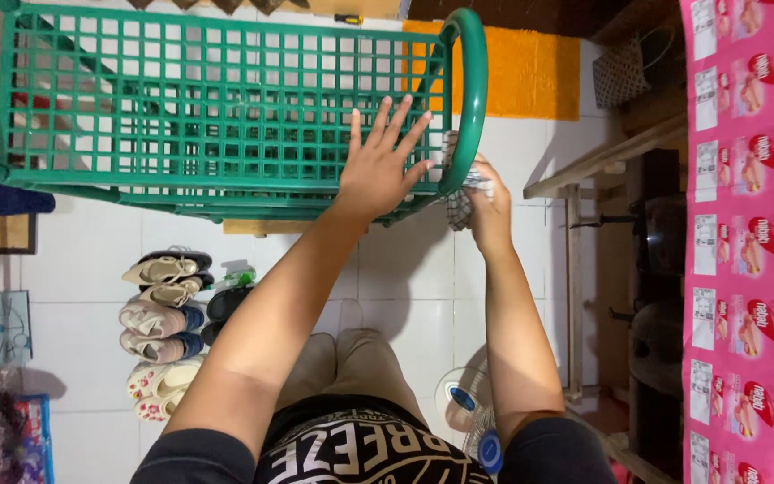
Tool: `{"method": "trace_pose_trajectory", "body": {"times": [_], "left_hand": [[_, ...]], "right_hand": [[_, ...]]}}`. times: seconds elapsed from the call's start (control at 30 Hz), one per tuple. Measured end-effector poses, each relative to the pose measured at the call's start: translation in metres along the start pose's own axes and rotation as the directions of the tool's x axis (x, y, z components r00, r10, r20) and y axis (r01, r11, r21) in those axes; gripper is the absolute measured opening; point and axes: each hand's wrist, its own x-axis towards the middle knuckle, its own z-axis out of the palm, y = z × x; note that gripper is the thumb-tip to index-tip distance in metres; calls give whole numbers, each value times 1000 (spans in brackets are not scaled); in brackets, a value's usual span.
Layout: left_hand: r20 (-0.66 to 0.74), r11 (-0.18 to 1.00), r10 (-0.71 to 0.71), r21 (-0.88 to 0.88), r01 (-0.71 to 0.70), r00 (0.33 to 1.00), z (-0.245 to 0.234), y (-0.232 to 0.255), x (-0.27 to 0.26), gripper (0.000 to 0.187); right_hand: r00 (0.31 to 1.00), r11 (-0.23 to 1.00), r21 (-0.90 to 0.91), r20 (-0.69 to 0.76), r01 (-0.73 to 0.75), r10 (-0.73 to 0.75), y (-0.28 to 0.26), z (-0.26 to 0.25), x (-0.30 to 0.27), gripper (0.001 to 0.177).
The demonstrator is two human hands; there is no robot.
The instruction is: Cleaning a green plastic multi-tier shelf using a cloth.
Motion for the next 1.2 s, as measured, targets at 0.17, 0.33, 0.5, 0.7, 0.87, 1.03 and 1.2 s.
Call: {"method": "trace_pose_trajectory", "body": {"times": [0.17, 0.33, 0.5, 0.7, 0.87, 1.03, 1.2], "left_hand": [[-77, 994, 70, -76, -76, 995, -27, 8, -5, 61], [-278, 947, 256, -122, -298, 926, -8, 8, -53, 46], [-180, 882, 365, -248, -401, 914, 92, -30, -121, 40], [272, 973, -214, -24, 229, 938, 143, -70, -123, 38], [165, 971, -228, 116, 210, 960, 149, -75, -114, 67], [275, 955, -292, 141, 262, 916, 143, -71, -112, 79], [348, 948, -302, 208, 241, 888, 137, -71, -105, 93]], "right_hand": [[991, 988, 139, -110, -59, 75, -24, 7, -19, 47], [978, 989, 119, -175, -92, 113, 42, -11, -18, 51], [943, 915, 305, -118, -264, 311, 86, -4, 13, 46], [984, 928, 328, 96, -177, 153, 106, 16, 62, 47], [925, 647, 664, 319, -375, 208, 111, 34, 103, 40], [937, 769, 538, 237, -346, 256, 119, 41, 91, 47], [950, 847, 451, 258, -281, 178, 119, 43, 73, 65]]}}
